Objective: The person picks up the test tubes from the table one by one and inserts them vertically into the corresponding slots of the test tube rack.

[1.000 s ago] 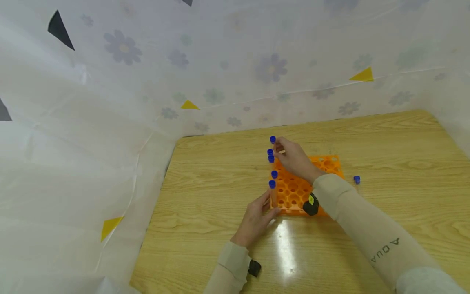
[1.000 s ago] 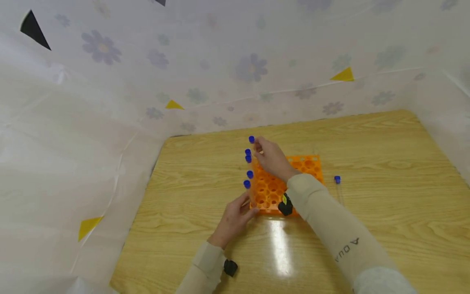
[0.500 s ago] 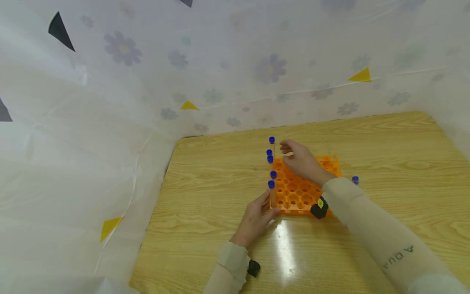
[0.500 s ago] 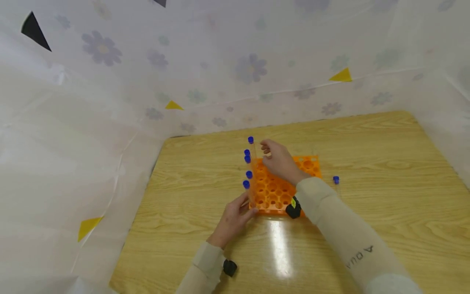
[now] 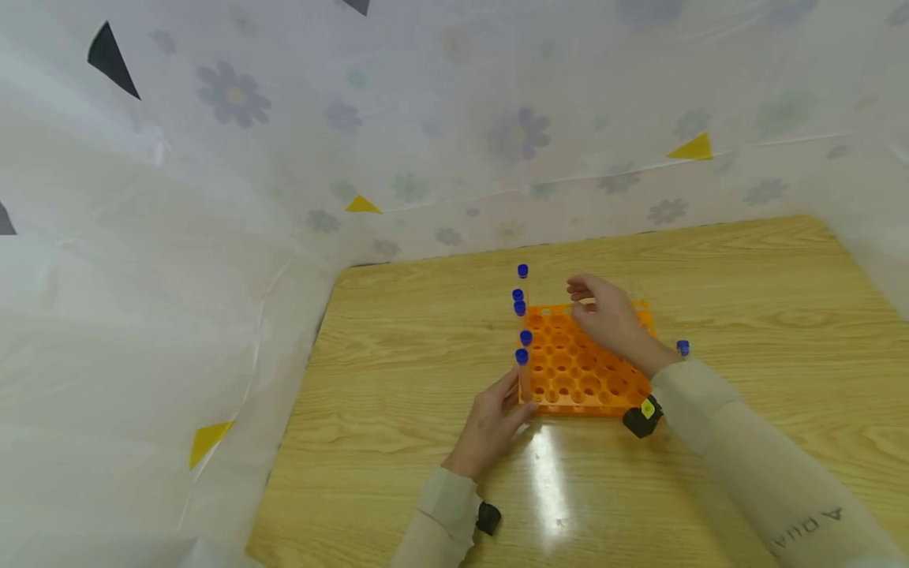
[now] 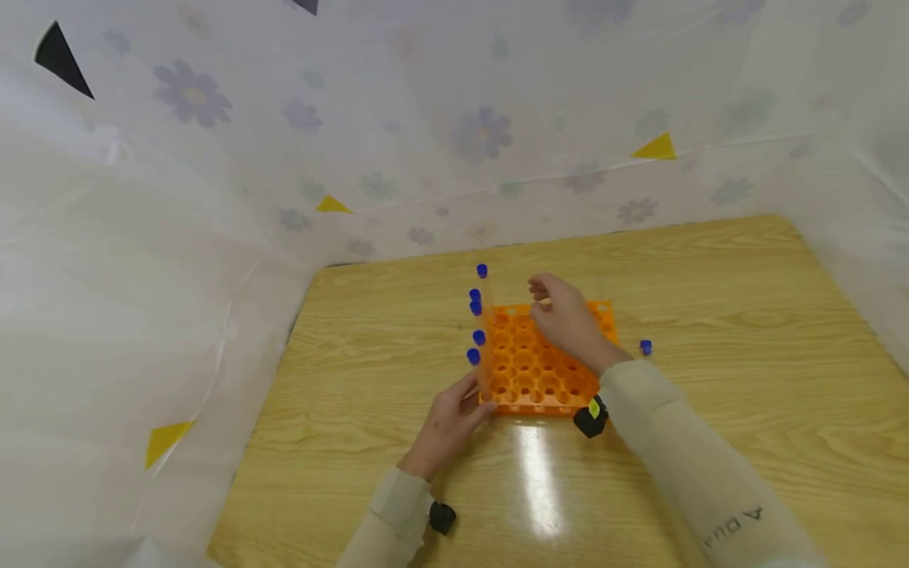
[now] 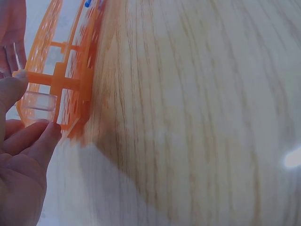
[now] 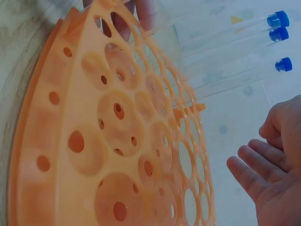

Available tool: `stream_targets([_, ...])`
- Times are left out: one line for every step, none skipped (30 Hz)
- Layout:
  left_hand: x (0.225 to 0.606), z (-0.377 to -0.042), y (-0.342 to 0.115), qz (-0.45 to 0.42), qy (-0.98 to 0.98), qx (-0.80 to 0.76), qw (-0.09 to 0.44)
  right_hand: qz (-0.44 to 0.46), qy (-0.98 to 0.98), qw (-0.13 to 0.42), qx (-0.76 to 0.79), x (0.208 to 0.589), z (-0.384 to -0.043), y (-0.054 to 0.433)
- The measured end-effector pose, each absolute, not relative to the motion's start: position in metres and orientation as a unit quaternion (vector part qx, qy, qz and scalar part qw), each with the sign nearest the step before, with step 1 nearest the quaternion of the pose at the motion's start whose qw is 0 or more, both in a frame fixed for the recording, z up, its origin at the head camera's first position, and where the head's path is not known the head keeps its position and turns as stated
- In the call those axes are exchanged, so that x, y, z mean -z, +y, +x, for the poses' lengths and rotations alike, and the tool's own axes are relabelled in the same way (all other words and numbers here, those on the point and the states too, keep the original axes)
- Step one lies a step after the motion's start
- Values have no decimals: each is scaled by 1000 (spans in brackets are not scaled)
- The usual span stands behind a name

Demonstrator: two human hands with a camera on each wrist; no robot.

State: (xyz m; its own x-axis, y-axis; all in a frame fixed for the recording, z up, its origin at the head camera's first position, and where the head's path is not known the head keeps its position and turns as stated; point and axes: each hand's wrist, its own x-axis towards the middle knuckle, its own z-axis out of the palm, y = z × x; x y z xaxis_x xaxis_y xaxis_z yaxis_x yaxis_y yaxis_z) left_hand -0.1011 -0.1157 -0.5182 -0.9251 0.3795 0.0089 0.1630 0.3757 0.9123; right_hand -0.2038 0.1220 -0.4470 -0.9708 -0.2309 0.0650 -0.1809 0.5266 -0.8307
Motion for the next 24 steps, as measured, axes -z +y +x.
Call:
stream_targets([518, -101, -116, 163, 823, -535, 103, -119, 871, 25, 476, 447, -202, 124])
stream_targets([518, -101, -116, 161, 822, -536, 104, -118, 870, 21, 478, 448, -200, 126])
stream_targets([518, -101, -116, 158, 822, -537, 107, -117, 870, 18, 479, 449, -197, 129])
stream_targets([518, -100, -116, 154, 822, -538, 109, -116, 870, 14, 479, 450, -195, 131])
stream_targets([518, -100, -116, 151, 822, -537, 112, -115, 871, 9, 477, 451, -192, 134])
stream_targets([518, -100, -115, 148, 823, -537, 114, -114, 872, 4, 476, 452, -189, 137])
stream_targets([517, -99, -115, 146, 824, -536, 115, -113, 873, -3, 475, 452, -186, 140])
stream_targets([517, -99, -115, 144, 825, -535, 115, -113, 875, -10, 471, 453, -183, 144])
stream_targets([517, -99, -115, 143, 825, -534, 116, -115, 878, -17, 465, 454, -179, 147])
stream_targets([517, -99, -115, 145, 825, -534, 114, -115, 879, -22, 462, 454, -176, 150])
stream_targets([517, -99, -115, 147, 824, -535, 114, -115, 880, -28, 460, 454, -172, 154])
stream_targets([517, -99, -115, 149, 823, -536, 113, -113, 881, -36, 459, 455, -169, 157])
stream_targets([517, -99, -115, 152, 823, -536, 110, -112, 882, -44, 457, 456, -166, 161])
stream_targets([518, -99, -116, 154, 822, -537, 109, -107, 885, -53, 451, 457, -162, 165])
stream_targets([518, -99, -115, 156, 822, -536, 108, -101, 887, -60, 446, 458, -158, 168])
stream_targets([518, -99, -115, 158, 822, -536, 107, -95, 889, -68, 444, 460, -154, 172])
stream_targets([518, -99, -115, 159, 823, -535, 107, -89, 890, -78, 441, 462, -151, 176])
stream_targets([518, -99, -115, 159, 824, -533, 106, -83, 891, -88, 438, 463, -147, 180])
stream_targets([518, -99, -116, 158, 825, -532, 106, -78, 892, -94, 436, 465, -143, 183])
stream_targets([518, -99, -116, 156, 826, -532, 108, -75, 893, -102, 432, 466, -140, 186])
stream_targets([517, -99, -116, 154, 826, -531, 109, -73, 893, -108, 430, 467, -137, 190])
stream_targets([517, -99, -116, 151, 826, -531, 111, -71, 894, -116, 427, 468, -134, 192])
stream_targets([517, -99, -116, 148, 828, -530, 112, -69, 895, -122, 423, 469, -131, 195])
stream_targets([517, -98, -116, 143, 828, -529, 114, -67, 898, -127, 417, 470, -128, 197])
